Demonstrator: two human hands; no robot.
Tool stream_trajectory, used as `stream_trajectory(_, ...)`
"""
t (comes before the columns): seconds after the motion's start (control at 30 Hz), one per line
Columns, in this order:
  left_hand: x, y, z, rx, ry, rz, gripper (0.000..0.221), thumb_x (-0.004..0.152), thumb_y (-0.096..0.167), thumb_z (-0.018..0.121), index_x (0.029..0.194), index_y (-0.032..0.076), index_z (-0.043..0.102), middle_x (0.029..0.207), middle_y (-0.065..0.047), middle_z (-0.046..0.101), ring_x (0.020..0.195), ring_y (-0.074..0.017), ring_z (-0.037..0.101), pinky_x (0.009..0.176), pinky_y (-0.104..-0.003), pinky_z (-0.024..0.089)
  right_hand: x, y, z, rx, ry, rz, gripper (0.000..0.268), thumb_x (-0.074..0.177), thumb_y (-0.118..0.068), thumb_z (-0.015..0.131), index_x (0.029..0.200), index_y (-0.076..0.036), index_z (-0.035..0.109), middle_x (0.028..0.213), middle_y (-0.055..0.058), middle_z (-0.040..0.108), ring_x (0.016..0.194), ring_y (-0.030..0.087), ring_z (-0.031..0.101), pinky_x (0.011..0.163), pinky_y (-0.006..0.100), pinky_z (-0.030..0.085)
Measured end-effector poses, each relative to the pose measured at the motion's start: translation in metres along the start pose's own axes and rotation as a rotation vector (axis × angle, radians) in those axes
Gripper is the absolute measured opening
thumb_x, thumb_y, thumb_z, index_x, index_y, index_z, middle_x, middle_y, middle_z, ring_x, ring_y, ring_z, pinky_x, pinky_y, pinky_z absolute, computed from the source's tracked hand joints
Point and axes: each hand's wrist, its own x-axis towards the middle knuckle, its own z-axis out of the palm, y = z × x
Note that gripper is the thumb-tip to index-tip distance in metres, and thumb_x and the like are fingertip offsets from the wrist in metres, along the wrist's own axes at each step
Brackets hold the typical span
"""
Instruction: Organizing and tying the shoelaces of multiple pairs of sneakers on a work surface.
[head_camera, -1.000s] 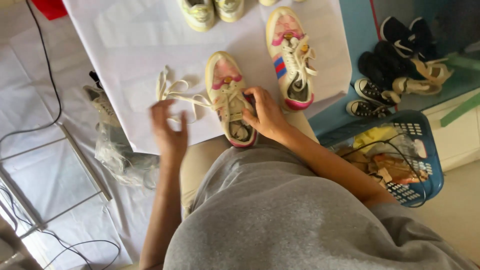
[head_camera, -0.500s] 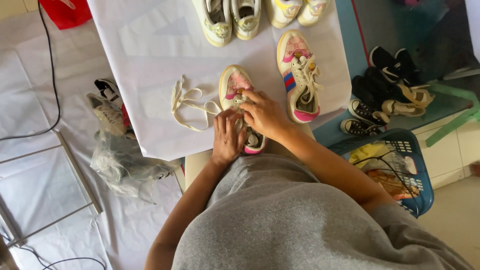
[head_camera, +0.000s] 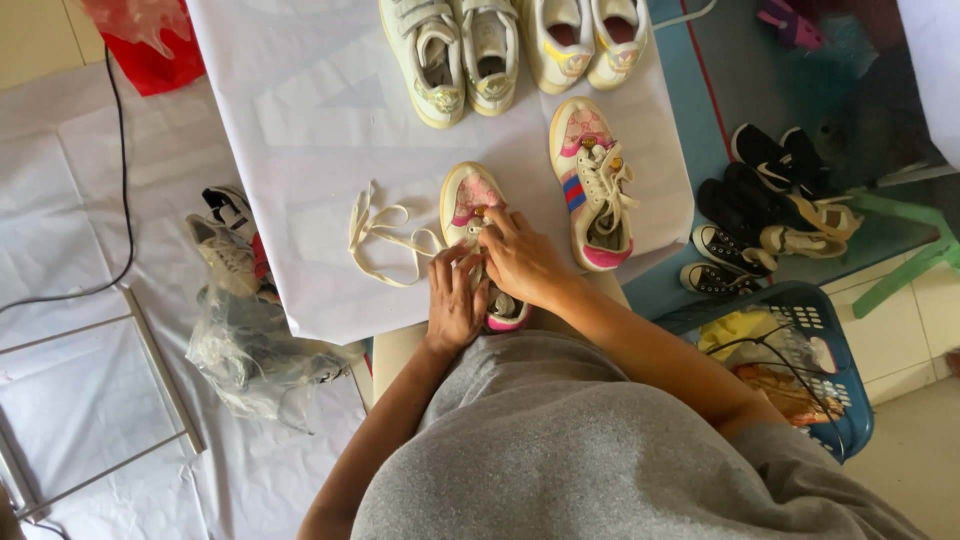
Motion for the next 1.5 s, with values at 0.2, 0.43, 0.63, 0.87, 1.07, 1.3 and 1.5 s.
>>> stream_trajectory(0.2,-0.004,-0.005,0.006,0.014,-0.002,-0.013,0.035,0.104,0.028,0.047,0.132,0.009,0.052,0.127,-0.018,0.046,0.121,-0.0448,0.045,0.104,-0.056,0.039,-0.002,0.004,0.004,0.010,0.017,0.010,0.025,0.081,-0.021,0.066,0.102,-0.008,0.063,0.125,0.011,0.053,0.106,0.035,0.060,0.059,0.049,0.064)
stream_trajectory(0.43,-0.007,-0.010,0.010,0.047,0.009,0.003,0.033,0.104,0.028,0.048,0.130,0.008,0.051,0.128,-0.019,0.045,0.120,-0.0450,0.045,0.104,-0.056,0.038,0.005,0.008,0.009,-0.025,0.176,-0.061,0.026,0.072,-0.028,0.068,0.086,-0.008,0.058,0.110,0.012,0.057,0.092,0.034,0.064,0.052,0.044,0.062)
stream_trajectory(0.63,-0.005,-0.008,0.009,0.063,-0.007,-0.004,0.033,0.102,0.028,0.049,0.130,0.009,0.051,0.129,-0.018,0.045,0.120,-0.0430,0.045,0.103,-0.054,0.038,0.007,0.017,0.004,0.001,0.196,-0.113,0.025,0.069,-0.029,0.068,0.079,-0.008,0.057,0.107,0.011,0.056,0.088,0.034,0.064,0.054,0.042,0.061)
stream_trajectory(0.87,-0.007,-0.009,0.010,0.069,-0.030,-0.020,0.032,0.100,0.024,0.053,0.128,0.008,0.052,0.130,-0.020,0.046,0.122,-0.0440,0.045,0.104,-0.056,0.038,0.011,0.053,0.011,0.438,0.069,-0.035,0.027,0.072,-0.026,0.071,0.069,-0.010,0.049,0.099,0.012,0.064,0.087,0.045,0.068,0.066,0.054,0.057)
stream_trajectory(1.07,-0.008,-0.010,0.012,0.041,-0.025,-0.031,0.031,0.102,0.028,0.050,0.126,0.009,0.052,0.131,-0.019,0.046,0.122,-0.0440,0.045,0.103,-0.055,0.038,0.006,0.041,0.008,0.376,0.176,0.052,0.022,0.080,-0.022,0.069,0.079,-0.019,0.048,0.095,0.002,0.065,0.088,0.032,0.071,0.069,0.044,0.058)
stream_trajectory(1.3,-0.004,-0.005,0.006,0.008,-0.040,-0.025,0.032,0.103,0.028,0.047,0.128,0.008,0.052,0.130,-0.018,0.046,0.124,-0.0449,0.045,0.105,-0.056,0.037,0.002,0.053,0.013,1.650,0.131,0.728,0.020,0.099,-0.034,0.063,0.092,-0.015,0.061,0.107,0.001,0.068,0.113,0.025,0.067,0.090,0.050,0.061)
stream_trajectory(1.5,0.005,0.004,-0.004,0.071,-0.104,-0.183,0.042,0.096,0.030,0.056,0.132,0.009,0.050,0.125,-0.015,0.051,0.119,-0.0373,0.052,0.103,-0.053,0.039,-0.004,0.046,-0.003,1.566,0.126,0.642,0.021,0.097,-0.021,0.069,0.094,-0.005,0.056,0.100,0.006,0.057,0.111,0.023,0.060,0.090,0.050,0.061)
